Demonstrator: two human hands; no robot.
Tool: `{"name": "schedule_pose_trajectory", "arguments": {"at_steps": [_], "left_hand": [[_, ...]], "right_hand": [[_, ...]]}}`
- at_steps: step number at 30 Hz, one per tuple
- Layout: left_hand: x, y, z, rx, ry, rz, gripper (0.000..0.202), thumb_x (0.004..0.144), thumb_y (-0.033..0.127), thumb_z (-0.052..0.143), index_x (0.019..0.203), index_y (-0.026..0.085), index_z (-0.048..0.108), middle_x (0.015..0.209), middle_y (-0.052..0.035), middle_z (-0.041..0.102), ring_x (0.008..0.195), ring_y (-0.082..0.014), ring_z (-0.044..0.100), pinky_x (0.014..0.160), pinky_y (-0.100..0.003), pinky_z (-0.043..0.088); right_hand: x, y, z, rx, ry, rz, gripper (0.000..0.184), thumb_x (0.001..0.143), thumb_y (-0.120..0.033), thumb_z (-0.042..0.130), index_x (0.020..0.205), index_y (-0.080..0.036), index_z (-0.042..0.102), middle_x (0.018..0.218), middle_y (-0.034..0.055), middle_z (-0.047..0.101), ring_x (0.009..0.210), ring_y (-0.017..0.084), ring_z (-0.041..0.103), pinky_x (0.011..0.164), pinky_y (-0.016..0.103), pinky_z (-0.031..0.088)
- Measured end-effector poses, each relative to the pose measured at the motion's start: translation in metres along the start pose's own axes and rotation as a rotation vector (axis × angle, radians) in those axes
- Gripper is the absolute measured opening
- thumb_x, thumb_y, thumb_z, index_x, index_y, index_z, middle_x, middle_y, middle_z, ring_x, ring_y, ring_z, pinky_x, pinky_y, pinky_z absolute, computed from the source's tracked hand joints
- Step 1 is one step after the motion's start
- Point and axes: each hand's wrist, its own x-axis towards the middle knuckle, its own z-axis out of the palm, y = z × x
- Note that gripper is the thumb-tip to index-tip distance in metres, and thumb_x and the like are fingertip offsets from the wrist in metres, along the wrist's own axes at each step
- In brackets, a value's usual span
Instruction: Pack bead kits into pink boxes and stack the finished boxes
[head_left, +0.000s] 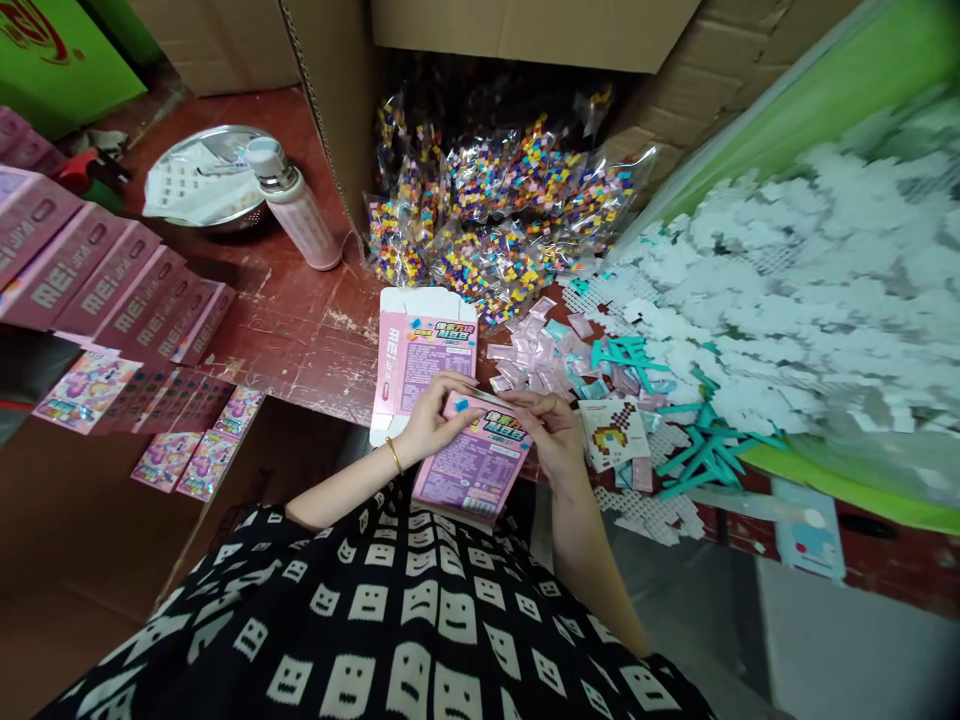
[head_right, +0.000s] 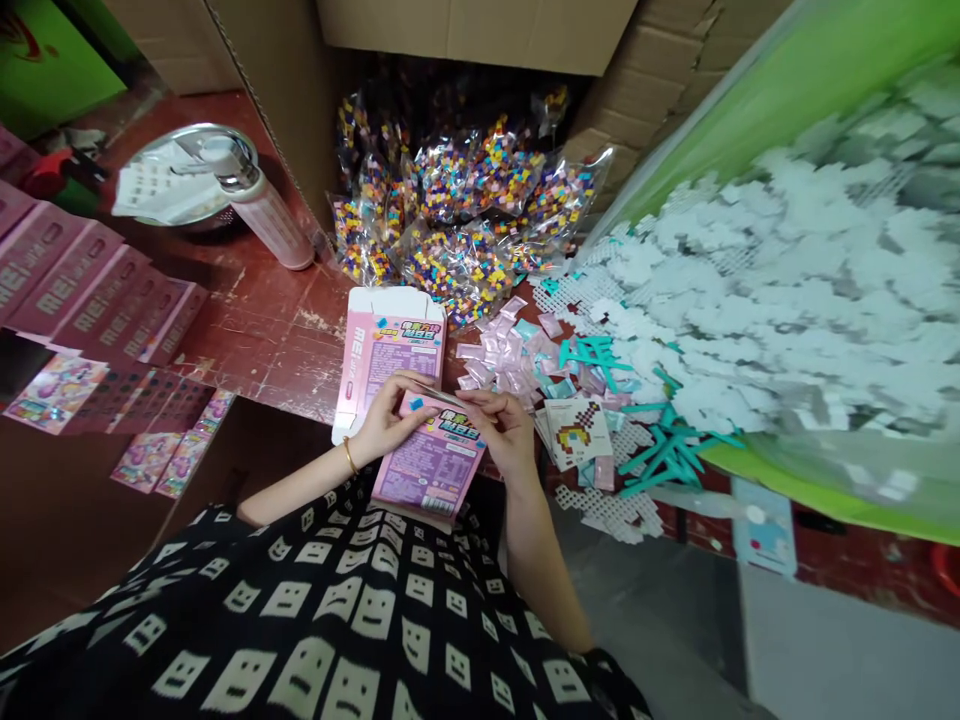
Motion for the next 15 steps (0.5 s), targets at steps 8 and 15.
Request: {"name": "schedule_pose_trajectory", "arguments": {"at_steps": [8, 15], "left_hand": [[0.014, 0.027, 0.002, -0.012, -0.137, -0.313, 0.023, 0.088, 0.039, 0.067, 0.095, 0.017, 0.064, 0.095, -0.0060, 0.070, 0.089, -0.0164, 0.064, 0.084, -0.031, 0.050], [0.006, 0.018, 0.002, -0.019, -0.177, -0.234, 0.027, 0.088, 0.044, 0.067, 0.088, 0.018, 0.062, 0.099, -0.0079, 0.069, 0.097, -0.0184, 0.065, 0.091, -0.036, 0.050]], "right_hand": [[0.001, -0.030, -0.017, -0.272, -0.218, 0.189, 0.034, 0.079, -0.043, 0.076, 0.110, -0.028, 0.076, 0.115, 0.0048, 0.074, 0.106, 0.026, 0.070, 0.094, 0.043, 0.055], [0.013, -0.018, -0.031, -0.165, -0.275, 0.254, 0.030, 0.081, -0.048, 0.073, 0.104, -0.028, 0.078, 0.116, 0.0054, 0.073, 0.111, 0.027, 0.068, 0.101, 0.046, 0.051]]}}
